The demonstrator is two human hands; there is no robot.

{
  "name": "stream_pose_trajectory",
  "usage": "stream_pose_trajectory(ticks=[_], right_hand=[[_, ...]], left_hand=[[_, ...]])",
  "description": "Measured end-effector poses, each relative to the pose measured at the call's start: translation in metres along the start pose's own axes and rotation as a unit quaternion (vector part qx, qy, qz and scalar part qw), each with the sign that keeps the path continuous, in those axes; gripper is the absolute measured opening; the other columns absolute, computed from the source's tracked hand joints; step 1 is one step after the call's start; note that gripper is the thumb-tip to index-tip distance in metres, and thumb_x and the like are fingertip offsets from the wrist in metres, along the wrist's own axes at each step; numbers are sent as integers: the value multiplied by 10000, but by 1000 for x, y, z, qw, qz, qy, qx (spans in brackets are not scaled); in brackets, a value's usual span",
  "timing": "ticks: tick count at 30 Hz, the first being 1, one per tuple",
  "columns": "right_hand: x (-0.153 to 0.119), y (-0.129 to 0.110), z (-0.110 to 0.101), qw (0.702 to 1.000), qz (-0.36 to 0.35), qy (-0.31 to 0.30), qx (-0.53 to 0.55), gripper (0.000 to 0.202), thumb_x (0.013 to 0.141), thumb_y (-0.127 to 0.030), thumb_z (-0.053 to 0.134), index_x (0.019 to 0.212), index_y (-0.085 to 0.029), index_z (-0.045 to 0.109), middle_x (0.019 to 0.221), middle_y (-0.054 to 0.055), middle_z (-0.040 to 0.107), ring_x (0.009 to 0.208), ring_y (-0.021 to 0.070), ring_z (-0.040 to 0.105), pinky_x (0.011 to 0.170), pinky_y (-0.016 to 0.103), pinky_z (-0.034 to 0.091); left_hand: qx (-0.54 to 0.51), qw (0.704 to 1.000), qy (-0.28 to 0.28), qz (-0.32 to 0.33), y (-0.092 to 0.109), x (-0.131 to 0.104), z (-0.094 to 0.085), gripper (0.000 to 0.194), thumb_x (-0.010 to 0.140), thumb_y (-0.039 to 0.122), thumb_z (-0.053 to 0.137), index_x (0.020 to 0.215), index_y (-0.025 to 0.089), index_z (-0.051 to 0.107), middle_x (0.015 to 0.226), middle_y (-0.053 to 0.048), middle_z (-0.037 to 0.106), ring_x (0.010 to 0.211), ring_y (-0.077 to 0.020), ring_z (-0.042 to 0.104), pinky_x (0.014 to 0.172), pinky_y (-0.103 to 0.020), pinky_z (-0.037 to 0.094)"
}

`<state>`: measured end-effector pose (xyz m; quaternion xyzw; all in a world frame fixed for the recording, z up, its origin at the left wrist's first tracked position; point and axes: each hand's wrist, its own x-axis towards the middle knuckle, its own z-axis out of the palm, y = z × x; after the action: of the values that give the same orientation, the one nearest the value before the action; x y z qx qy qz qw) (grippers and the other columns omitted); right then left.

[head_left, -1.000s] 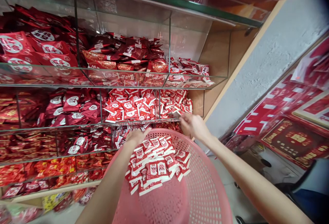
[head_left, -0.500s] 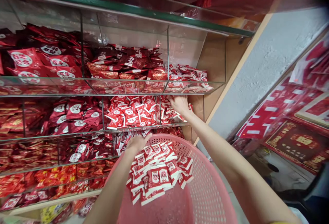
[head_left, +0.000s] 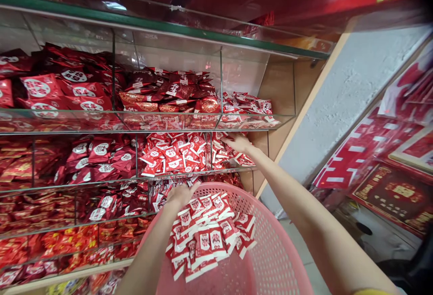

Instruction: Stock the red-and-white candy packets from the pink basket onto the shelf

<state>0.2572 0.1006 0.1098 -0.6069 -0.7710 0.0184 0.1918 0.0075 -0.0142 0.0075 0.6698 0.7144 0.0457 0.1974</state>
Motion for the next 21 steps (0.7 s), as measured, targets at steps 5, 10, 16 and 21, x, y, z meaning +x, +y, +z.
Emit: stream_pose_trajectory(ticks=[5, 10, 16, 21], right_hand=[[-29, 9, -3, 998, -64, 10, -17, 500, 831, -597, 327, 1083, -255, 590, 1117, 61, 603, 1014, 240, 542, 824, 342, 400], [-54, 7, -4, 991, -121, -19, -61, 476, 815, -551, 423, 1124, -223, 575, 1158, 104, 546, 1054, 249, 496, 886, 389, 351], [-67, 8, -16, 984, -162, -40, -62, 458, 819, -583, 391, 1010, -232, 614, 1120, 89, 558, 1040, 249, 492, 871, 404, 339], [-60, -6, -25, 986, -153, 38, -56, 381, 776, -546, 489, 884, -192, 581, 956, 78, 585, 914, 229, 520, 781, 348, 378]], left_hand=[[-3, 1000, 2, 2, -2, 2, 3, 887, 724, 789, 152, 939, 87, 651, 982, -208, 611, 958, -375, 550, 844, -473, 417], [0, 1000, 2, 2, -3, 5, 4, 892, 720, 792, 144, 942, 89, 646, 996, -211, 605, 966, -376, 546, 853, -472, 411], [-3, 1000, 2, 4, -2, 4, 3, 902, 709, 806, 128, 915, 99, 649, 992, -208, 607, 973, -379, 542, 857, -478, 404], [-2, 1000, -3, 3, -1, 3, 2, 907, 713, 802, 133, 941, 89, 645, 1001, -212, 603, 976, -377, 542, 858, -476, 406]])
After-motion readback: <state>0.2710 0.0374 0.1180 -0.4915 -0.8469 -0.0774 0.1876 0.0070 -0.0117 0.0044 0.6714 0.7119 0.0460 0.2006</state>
